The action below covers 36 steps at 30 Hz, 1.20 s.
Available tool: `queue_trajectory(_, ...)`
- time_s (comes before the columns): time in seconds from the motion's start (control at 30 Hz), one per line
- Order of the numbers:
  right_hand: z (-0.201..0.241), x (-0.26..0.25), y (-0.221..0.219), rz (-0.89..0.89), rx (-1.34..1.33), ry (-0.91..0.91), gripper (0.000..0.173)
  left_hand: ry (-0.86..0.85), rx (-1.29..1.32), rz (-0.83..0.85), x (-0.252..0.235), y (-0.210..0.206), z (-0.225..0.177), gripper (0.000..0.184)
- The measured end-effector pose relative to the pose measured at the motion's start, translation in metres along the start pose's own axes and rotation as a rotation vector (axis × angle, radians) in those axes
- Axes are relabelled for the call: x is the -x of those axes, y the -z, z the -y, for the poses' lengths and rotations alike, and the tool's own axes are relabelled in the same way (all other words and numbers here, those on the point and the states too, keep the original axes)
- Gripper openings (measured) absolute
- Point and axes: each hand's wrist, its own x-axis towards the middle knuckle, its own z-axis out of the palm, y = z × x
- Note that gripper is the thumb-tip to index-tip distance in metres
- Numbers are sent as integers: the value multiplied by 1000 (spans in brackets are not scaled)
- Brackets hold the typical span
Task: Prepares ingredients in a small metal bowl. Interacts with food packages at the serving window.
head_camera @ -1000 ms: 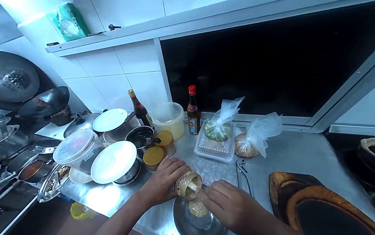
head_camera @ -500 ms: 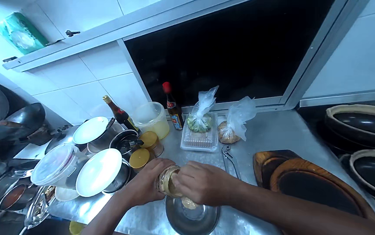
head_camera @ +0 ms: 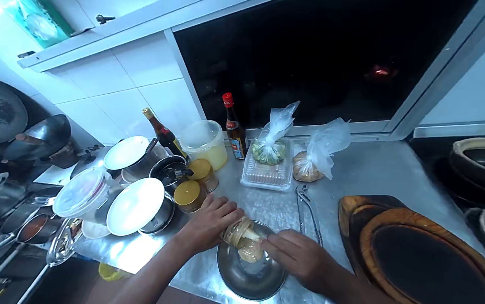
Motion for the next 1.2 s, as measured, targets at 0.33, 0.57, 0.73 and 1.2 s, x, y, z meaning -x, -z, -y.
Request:
queue_trajectory(0.33,3,14,5,22,39,-13,24,23,-53,59,-8,-4,-11,79)
queue_trajectory(0.57,7,39,-6,1,-12,-117,28,69,-145,94,-13,-1,-19,69)
queue_trajectory(0.73,0,39,-23,-59,-17,-145,31,62,-156,75,-16,-1,-28,69)
queue_trajectory(1.2,14,35,-4,-78,-64,-218,28,82,-108,94,-5,-4,-25,72)
